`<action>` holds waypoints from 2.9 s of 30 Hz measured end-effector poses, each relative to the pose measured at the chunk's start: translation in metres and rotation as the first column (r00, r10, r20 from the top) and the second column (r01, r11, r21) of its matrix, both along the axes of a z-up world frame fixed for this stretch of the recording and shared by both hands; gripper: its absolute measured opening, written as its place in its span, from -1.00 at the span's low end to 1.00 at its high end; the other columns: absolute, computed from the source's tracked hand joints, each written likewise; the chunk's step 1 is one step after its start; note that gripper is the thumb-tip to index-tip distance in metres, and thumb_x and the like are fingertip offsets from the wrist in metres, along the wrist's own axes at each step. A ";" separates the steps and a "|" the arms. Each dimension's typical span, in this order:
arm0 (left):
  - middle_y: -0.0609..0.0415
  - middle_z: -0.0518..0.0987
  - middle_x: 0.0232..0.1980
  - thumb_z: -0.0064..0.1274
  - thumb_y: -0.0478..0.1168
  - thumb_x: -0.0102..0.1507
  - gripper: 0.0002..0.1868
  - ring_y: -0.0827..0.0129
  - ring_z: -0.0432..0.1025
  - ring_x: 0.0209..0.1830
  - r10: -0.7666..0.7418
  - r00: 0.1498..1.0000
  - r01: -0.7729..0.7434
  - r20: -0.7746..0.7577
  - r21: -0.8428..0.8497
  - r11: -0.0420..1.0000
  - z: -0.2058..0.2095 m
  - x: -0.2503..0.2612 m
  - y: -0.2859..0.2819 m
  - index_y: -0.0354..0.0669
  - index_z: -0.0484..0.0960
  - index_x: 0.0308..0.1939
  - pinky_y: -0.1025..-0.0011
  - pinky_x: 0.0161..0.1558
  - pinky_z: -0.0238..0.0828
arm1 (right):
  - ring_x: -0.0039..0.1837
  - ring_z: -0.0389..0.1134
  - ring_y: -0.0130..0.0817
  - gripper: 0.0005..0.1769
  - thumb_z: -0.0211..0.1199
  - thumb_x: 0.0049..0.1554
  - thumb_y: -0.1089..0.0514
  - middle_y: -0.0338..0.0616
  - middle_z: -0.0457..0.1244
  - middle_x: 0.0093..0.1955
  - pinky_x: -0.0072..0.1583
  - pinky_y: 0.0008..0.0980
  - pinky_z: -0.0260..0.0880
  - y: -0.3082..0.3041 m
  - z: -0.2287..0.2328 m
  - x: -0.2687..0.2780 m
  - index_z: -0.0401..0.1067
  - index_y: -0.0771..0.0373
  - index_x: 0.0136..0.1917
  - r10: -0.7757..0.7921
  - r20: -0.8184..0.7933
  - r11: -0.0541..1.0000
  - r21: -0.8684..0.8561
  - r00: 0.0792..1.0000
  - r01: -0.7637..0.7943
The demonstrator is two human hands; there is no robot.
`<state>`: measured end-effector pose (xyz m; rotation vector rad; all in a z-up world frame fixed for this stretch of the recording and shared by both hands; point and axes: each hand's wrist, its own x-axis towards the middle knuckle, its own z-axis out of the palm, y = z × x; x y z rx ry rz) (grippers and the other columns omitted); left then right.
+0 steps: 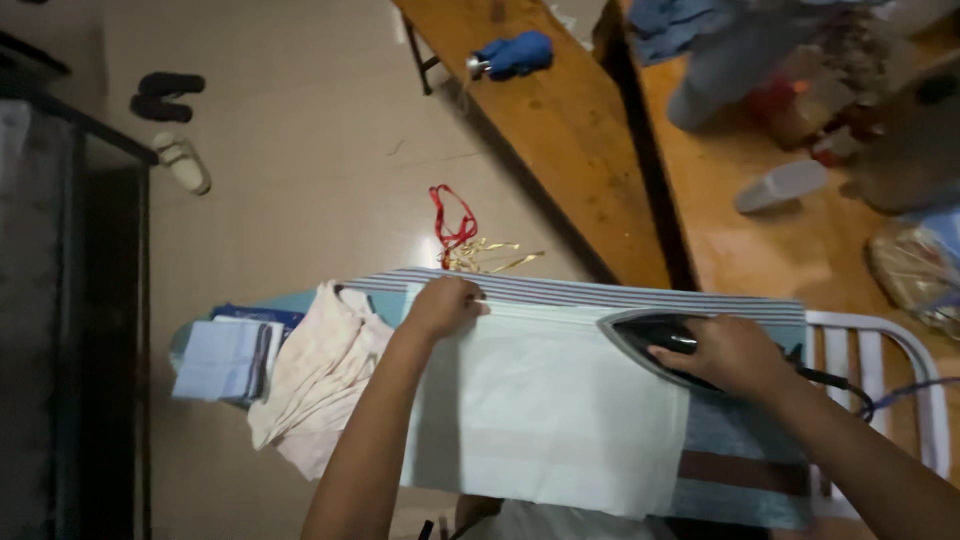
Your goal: The person irons a white towel and a checkered cloth on a blue ironing board using a steam iron. They fold the items neatly and place them in a stack on the board.
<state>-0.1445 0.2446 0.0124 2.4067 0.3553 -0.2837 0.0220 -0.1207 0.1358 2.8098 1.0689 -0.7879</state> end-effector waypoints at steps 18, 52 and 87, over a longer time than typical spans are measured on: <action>-0.12 0.51 -0.44 0.27 -0.30 0.18 -0.79 0.32 0.42 -0.52 0.458 0.877 -0.456 -0.144 -0.547 0.702 -0.029 -0.079 0.086 -0.25 0.59 -0.18 0.29 -0.46 0.34 | -0.14 0.47 0.07 -0.25 0.30 -0.05 -0.48 0.18 0.40 -0.24 0.02 -0.07 0.49 0.179 0.001 -0.074 0.56 0.33 -0.25 0.165 0.007 0.985 -0.051 0.986 -0.164; 0.24 0.33 -0.48 0.08 -0.34 0.28 -0.94 0.57 0.18 -0.47 0.789 0.614 -0.604 0.009 -0.637 0.478 -0.025 -0.087 0.062 -0.20 0.52 -0.29 0.50 -0.42 0.12 | -0.28 0.53 -0.06 -0.12 0.16 -0.06 -0.62 0.12 0.43 -0.37 -0.08 -0.12 0.56 0.048 -0.021 -0.014 0.62 0.27 -0.11 -0.068 0.022 0.965 -0.250 0.997 0.072; -0.23 0.64 -0.29 0.01 -0.15 0.29 -0.82 -0.14 0.55 -0.22 0.461 0.868 -0.491 0.184 0.181 0.852 -0.001 -0.128 0.007 -0.15 0.64 -0.19 -0.04 -0.13 0.40 | -0.18 0.52 0.03 -0.19 0.28 0.00 -0.52 0.18 0.45 -0.26 -0.03 -0.06 0.49 0.067 -0.014 -0.054 0.67 0.34 -0.16 -0.340 -0.036 0.941 -0.018 0.940 0.339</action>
